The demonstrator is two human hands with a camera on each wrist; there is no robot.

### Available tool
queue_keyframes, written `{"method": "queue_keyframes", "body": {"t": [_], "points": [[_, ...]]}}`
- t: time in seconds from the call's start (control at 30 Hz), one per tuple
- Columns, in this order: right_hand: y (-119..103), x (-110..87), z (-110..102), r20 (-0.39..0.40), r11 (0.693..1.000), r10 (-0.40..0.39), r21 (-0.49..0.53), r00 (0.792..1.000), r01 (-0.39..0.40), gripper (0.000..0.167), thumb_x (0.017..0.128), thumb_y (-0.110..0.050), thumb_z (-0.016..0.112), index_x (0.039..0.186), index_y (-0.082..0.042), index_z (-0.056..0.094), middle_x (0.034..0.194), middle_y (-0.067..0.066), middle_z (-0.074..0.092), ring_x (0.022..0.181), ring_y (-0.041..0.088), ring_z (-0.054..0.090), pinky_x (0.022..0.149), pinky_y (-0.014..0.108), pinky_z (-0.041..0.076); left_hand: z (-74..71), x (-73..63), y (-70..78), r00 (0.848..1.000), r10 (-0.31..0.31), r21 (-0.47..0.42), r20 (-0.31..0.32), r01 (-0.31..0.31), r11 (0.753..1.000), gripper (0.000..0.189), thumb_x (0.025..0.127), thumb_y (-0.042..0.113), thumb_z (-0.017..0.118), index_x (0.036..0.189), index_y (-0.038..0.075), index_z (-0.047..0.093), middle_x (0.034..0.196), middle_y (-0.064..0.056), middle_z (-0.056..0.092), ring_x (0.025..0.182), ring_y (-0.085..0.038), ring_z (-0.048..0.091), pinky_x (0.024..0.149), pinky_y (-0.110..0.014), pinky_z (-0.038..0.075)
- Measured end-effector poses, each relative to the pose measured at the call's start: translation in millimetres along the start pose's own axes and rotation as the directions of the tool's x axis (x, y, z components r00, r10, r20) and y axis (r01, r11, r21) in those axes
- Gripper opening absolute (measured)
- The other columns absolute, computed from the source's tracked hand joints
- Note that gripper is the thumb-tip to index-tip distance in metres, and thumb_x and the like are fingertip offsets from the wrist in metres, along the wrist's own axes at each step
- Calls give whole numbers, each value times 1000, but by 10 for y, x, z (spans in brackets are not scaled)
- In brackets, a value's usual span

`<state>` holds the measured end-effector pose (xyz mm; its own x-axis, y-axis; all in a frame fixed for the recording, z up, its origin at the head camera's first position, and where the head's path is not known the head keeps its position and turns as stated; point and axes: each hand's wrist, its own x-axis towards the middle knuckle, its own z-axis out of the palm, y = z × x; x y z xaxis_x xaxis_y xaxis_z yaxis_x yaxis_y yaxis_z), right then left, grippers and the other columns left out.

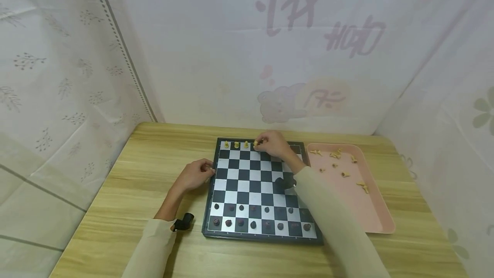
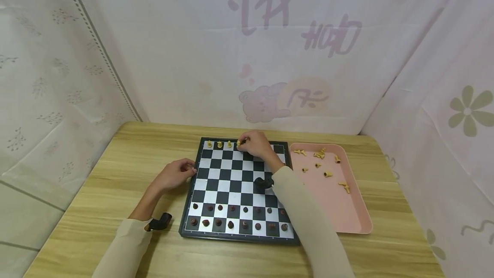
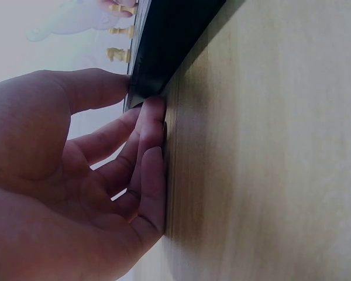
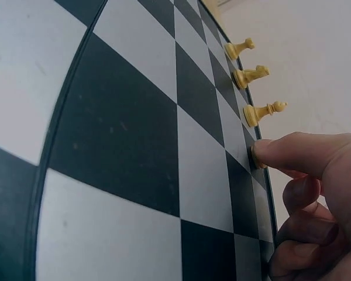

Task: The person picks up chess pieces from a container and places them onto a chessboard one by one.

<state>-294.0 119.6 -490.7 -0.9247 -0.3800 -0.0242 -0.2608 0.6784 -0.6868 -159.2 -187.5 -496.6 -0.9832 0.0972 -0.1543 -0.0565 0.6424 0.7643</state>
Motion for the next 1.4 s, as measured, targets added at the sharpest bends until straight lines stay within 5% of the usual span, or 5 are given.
{"method": "queue_keyframes", "body": {"t": [0.53,0.77,1.4], "points": [[149,-163,-265,-3,1000,-11,25,1000,11,22,90,-18,86,110,-10,83,66,-3,56,61,15,50,59,33,41,13,-5,0,1000,2,3,-3,-2,1000,33,105,19,69,129,-4,71,94,-5,72,77,-19,60,68,-33,45],[249,-324,-417,-31,1000,-7,-19,1000,7,21,92,-21,86,110,-11,82,76,-1,63,71,18,55,65,35,45,21,-8,-11,1000,6,0,7,-6,1000,34,105,18,69,130,-4,71,95,-6,72,77,-20,60,68,-33,45],[633,-983,-910,-178,994,103,66,979,-92,26,104,-25,78,124,-9,78,115,13,73,106,33,65,87,48,53,20,-37,24,1000,6,9,2,-6,1000,34,105,18,69,130,-5,71,100,-9,74,85,-23,63,73,-35,48]]}}
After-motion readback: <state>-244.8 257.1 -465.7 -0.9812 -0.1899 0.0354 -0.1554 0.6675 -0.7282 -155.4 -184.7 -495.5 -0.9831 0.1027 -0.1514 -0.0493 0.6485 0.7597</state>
